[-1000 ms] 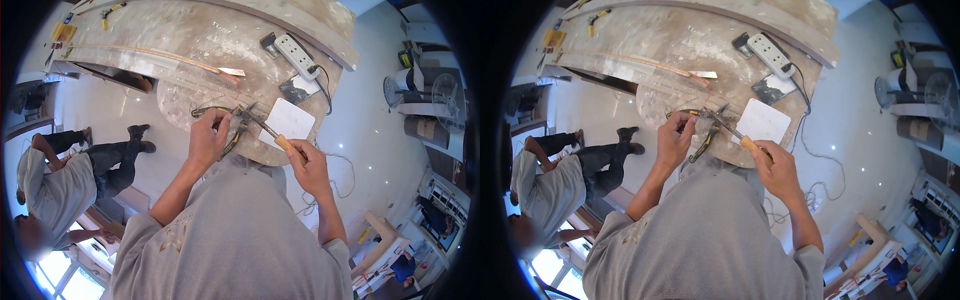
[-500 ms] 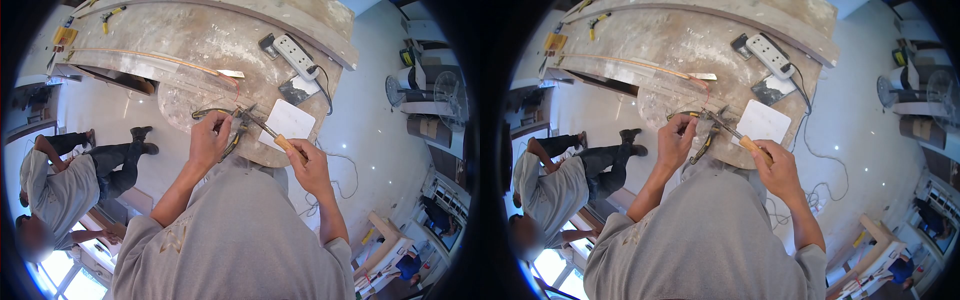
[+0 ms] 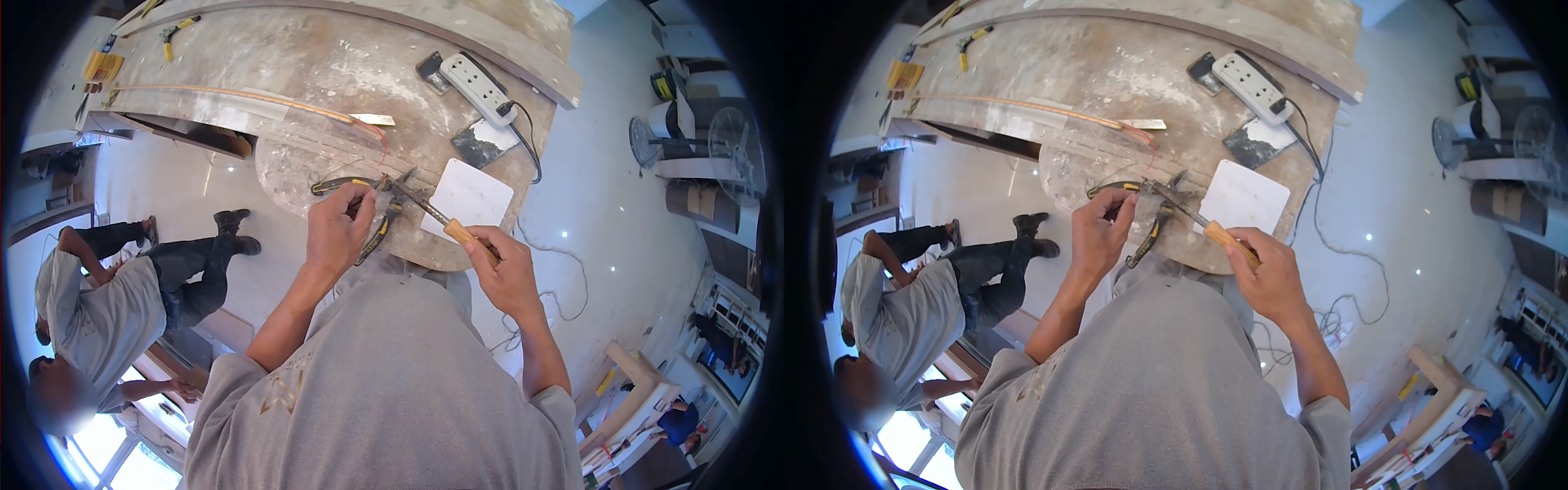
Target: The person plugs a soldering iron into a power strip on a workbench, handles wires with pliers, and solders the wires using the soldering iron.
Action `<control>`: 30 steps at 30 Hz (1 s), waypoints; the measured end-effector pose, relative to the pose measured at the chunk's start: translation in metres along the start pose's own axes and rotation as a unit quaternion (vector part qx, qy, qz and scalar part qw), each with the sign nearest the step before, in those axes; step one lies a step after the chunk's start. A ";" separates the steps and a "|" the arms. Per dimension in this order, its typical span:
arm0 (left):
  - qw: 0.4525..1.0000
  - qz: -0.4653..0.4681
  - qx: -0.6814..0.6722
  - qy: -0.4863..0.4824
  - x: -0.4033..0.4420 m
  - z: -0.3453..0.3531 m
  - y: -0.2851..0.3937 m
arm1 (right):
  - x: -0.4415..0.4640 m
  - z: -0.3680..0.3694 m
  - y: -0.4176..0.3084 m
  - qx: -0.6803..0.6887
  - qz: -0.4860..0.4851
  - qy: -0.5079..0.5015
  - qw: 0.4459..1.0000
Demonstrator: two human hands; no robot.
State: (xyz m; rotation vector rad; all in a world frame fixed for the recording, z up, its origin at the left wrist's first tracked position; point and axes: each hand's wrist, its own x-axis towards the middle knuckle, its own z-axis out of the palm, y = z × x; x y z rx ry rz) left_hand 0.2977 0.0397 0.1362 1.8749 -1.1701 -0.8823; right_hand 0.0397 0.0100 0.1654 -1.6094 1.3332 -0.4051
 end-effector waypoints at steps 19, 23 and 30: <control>1.000 0.001 0.005 0.001 0.000 0.002 0.000 | -0.001 0.001 0.008 0.013 0.002 -0.004 1.000; 1.000 -0.010 -0.016 0.000 0.000 0.002 0.002 | -0.001 -0.001 0.004 0.003 0.005 -0.011 1.000; 1.000 0.003 0.007 -0.001 0.001 0.004 -0.002 | -0.002 0.002 0.010 0.008 -0.031 0.006 0.999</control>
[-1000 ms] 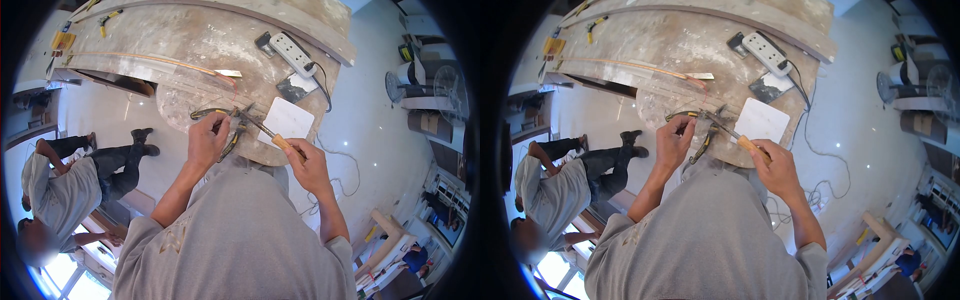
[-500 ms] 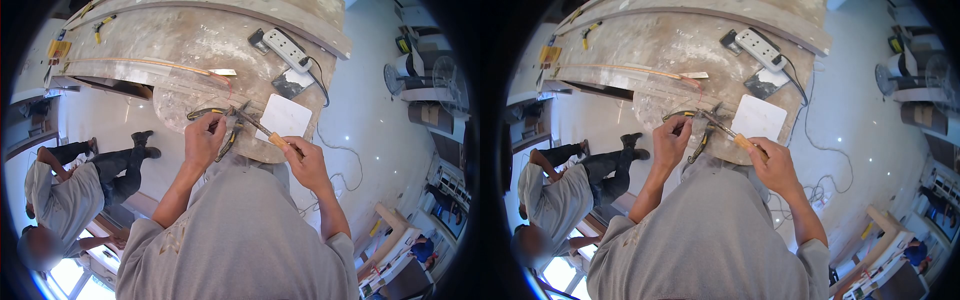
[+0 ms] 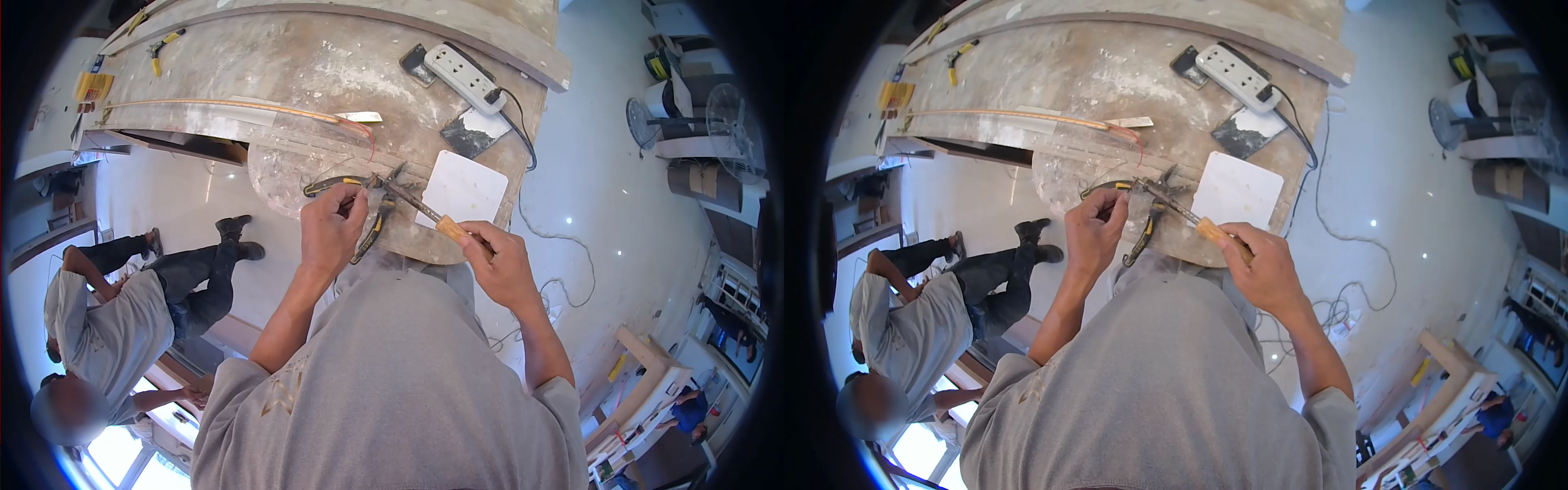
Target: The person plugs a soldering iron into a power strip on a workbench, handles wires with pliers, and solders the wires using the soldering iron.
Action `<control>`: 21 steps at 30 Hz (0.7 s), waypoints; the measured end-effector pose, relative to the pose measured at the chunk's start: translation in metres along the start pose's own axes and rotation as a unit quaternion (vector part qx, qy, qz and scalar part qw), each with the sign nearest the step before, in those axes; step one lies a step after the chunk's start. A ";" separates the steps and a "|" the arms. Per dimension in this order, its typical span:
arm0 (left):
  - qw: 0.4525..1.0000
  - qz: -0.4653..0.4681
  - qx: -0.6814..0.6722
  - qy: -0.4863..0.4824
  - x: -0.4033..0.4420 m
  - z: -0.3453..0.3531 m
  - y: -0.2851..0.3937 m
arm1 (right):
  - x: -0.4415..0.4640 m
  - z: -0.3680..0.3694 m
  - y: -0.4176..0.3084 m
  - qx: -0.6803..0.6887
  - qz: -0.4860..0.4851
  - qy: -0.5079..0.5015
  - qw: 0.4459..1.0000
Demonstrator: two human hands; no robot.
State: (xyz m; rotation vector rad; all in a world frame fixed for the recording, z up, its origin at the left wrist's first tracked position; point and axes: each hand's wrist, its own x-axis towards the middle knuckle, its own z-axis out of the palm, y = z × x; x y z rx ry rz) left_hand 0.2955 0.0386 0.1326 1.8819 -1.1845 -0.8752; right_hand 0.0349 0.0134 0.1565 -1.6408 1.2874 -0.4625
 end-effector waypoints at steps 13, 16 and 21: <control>0.999 0.000 0.032 -0.009 0.002 -0.002 0.000 | 0.000 -0.003 -0.003 -0.008 0.035 -0.018 0.999; 0.999 0.002 0.032 -0.010 0.003 -0.002 0.000 | 0.000 -0.002 0.000 -0.010 0.026 -0.012 1.000; 0.999 0.001 0.030 -0.014 0.003 -0.002 0.001 | -0.001 -0.002 0.001 -0.010 0.019 -0.003 1.000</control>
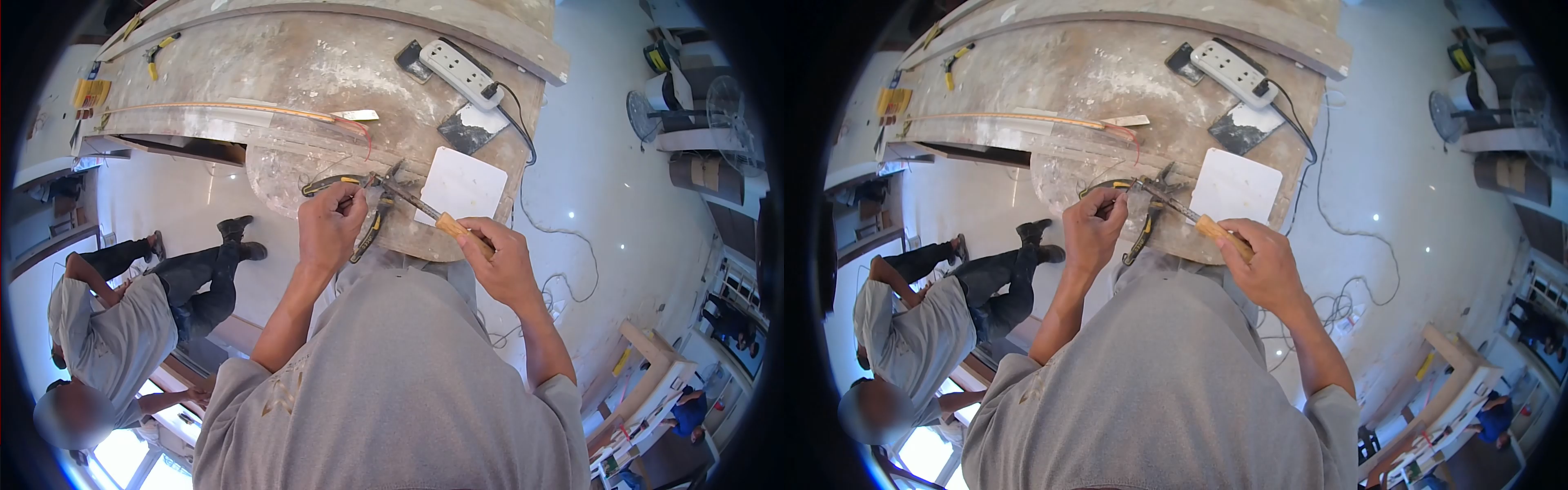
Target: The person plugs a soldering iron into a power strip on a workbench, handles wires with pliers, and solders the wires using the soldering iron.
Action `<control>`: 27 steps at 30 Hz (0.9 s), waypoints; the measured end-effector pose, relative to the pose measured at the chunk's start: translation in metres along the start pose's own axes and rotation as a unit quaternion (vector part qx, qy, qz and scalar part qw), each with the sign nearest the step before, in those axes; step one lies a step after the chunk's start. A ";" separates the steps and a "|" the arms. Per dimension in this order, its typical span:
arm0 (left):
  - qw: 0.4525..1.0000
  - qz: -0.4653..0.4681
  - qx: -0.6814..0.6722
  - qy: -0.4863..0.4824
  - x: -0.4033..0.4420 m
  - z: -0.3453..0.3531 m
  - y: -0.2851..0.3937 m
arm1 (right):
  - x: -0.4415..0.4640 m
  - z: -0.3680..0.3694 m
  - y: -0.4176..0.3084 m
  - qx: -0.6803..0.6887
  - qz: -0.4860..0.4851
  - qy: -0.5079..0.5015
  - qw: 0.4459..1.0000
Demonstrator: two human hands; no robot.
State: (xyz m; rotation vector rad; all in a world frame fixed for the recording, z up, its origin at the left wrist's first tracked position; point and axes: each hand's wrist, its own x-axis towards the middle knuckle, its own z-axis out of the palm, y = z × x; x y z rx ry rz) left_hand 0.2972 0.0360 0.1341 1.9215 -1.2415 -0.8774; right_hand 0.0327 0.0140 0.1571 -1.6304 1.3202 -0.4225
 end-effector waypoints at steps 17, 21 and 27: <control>1.000 0.012 0.027 -0.003 0.000 0.002 -0.004 | -0.002 0.001 0.001 0.015 -0.005 0.016 1.000; 1.000 0.003 0.019 -0.011 0.000 0.003 -0.005 | -0.002 0.001 0.002 0.025 0.001 0.016 1.000; 0.999 0.019 0.033 -0.016 0.002 0.002 -0.005 | -0.001 0.001 0.005 0.029 0.004 0.017 0.999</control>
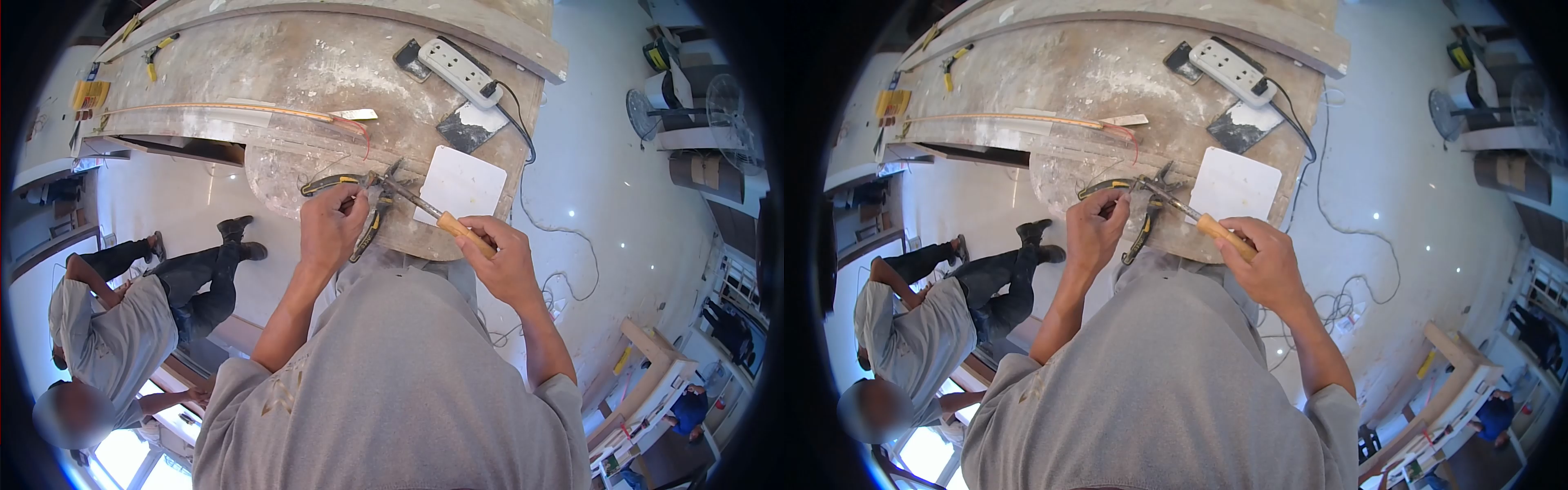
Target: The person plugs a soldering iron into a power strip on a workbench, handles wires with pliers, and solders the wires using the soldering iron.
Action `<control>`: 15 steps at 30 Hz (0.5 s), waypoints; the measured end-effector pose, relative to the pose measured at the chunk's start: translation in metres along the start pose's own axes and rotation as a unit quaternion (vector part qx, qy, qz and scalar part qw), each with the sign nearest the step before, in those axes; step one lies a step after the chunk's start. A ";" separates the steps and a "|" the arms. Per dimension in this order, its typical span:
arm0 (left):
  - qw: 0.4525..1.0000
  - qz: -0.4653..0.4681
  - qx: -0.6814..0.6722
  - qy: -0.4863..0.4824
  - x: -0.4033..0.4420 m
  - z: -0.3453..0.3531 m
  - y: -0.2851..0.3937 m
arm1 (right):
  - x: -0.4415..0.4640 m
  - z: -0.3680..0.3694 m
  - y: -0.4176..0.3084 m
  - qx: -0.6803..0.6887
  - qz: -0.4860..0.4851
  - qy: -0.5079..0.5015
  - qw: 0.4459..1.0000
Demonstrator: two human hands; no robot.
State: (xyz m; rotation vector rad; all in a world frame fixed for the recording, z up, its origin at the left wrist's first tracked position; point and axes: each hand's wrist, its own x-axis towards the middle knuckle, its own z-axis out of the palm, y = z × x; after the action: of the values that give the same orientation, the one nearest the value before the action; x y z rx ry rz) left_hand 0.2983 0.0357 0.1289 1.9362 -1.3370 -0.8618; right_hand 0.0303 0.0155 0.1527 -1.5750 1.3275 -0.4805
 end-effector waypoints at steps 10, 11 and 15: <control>1.000 0.000 -0.025 0.004 0.002 0.000 0.000 | 0.001 0.001 0.006 0.004 0.015 0.000 1.000; 0.999 -0.002 -0.039 0.010 0.001 0.001 -0.002 | 0.001 0.002 0.008 0.010 0.017 0.004 1.000; 0.994 -0.034 -0.099 -0.016 0.001 -0.001 -0.003 | 0.000 0.002 0.012 0.020 0.054 -0.017 0.998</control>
State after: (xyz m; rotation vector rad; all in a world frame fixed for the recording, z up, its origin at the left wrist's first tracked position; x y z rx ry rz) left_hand 0.3013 0.0356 0.1268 1.8284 -1.1628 -1.0216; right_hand 0.0258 0.0177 0.1415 -1.4643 1.3623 -0.4092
